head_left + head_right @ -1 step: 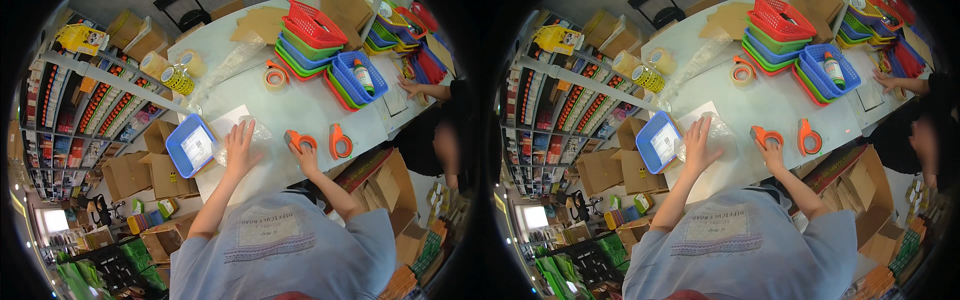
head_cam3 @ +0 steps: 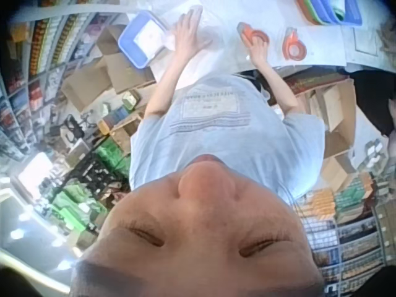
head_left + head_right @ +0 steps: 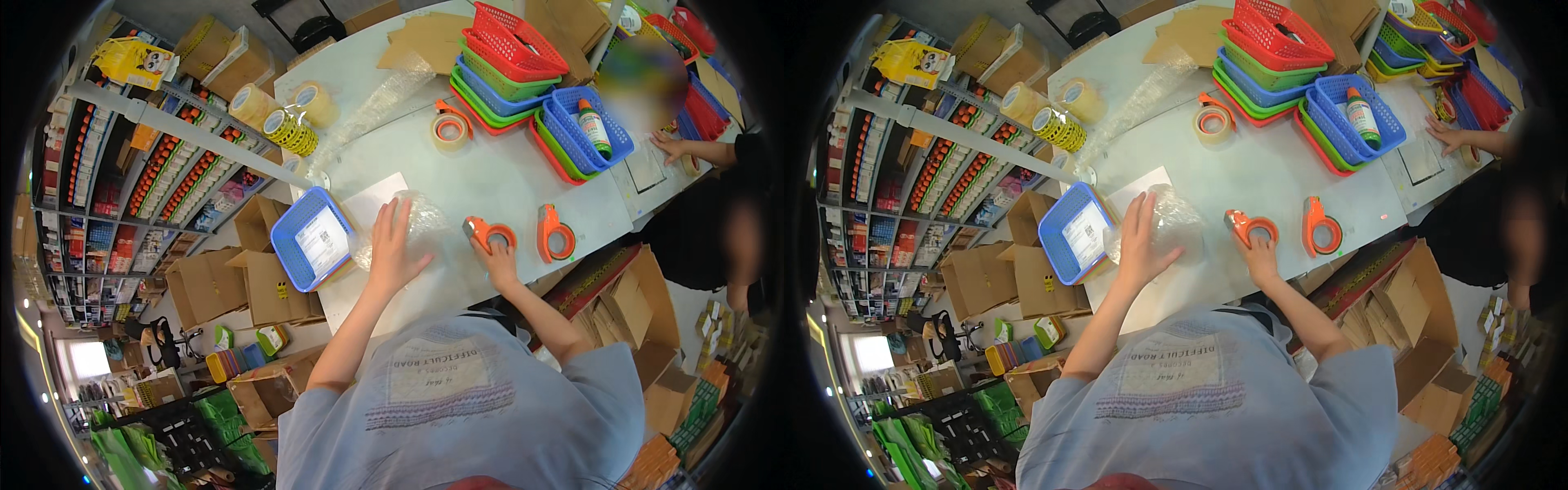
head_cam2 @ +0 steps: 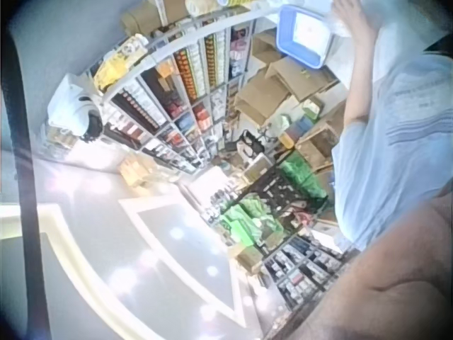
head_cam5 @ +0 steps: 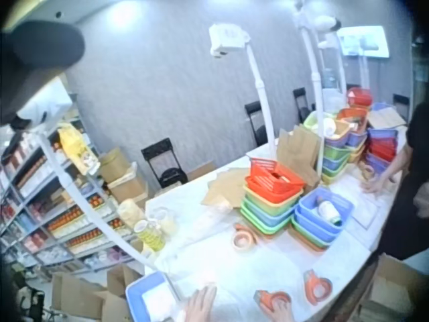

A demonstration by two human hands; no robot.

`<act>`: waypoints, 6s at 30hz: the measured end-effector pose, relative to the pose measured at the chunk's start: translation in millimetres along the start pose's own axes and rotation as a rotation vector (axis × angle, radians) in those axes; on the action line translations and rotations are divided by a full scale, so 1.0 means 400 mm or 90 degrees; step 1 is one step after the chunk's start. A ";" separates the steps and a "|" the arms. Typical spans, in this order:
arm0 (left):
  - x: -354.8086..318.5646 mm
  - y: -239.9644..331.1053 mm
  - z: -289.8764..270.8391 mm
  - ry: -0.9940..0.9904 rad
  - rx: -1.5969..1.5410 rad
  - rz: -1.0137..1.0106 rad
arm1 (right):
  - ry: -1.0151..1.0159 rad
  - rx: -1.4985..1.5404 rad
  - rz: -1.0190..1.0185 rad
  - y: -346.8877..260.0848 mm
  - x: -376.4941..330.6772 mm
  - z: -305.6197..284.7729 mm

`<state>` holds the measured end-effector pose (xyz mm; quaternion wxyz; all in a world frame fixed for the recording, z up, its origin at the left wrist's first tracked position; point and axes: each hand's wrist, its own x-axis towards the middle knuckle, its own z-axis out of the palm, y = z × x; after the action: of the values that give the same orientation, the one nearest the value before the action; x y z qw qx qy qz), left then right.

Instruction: The person wraps a small bottle in bubble wrap using a tape dispenser. They then place the wrapped bottle into a cardboard box. The person also handles a shipping label and other packaging materials on the table.

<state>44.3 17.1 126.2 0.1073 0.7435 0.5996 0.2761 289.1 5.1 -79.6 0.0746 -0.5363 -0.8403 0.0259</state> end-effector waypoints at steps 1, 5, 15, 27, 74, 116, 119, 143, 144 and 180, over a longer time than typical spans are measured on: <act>-0.006 0.000 -0.006 0.035 -0.120 0.001 | -0.016 0.015 0.010 -0.008 0.006 0.007; -0.034 -0.015 -0.020 0.052 0.076 -0.058 | 0.247 0.418 -0.146 -0.093 0.214 -0.322; -0.050 -0.005 -0.038 -0.032 0.140 -0.159 | -0.260 0.295 -0.567 -0.167 0.474 -0.491; -0.083 -0.063 -0.042 -0.052 -0.034 -0.131 | -0.174 0.402 -0.701 -0.129 0.519 -0.386; -0.013 -0.387 0.384 -0.371 -0.631 -0.493 | -0.027 1.210 0.773 -0.243 0.076 0.073; -0.199 -0.102 0.366 0.298 -0.073 -0.172 | -0.476 0.024 -0.056 -0.355 0.582 -0.404; -0.198 -0.108 0.363 0.298 -0.067 -0.205 | -0.490 -0.033 -0.081 -0.347 0.547 -0.353; -0.042 -0.294 0.269 0.021 -0.182 -0.389 | -0.194 0.171 -0.058 -0.147 0.025 -0.521; -0.043 -0.292 0.265 0.012 -0.172 -0.393 | -0.197 0.176 -0.059 -0.142 0.026 -0.504; 0.054 -0.263 0.146 -0.527 -0.095 -0.147 | -0.223 0.444 0.337 0.098 -0.034 -0.439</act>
<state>-8.9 75.0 32.7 0.4224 0.7099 0.5634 -0.0162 356.9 3.1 87.8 0.0980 -0.6628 -0.6155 0.4151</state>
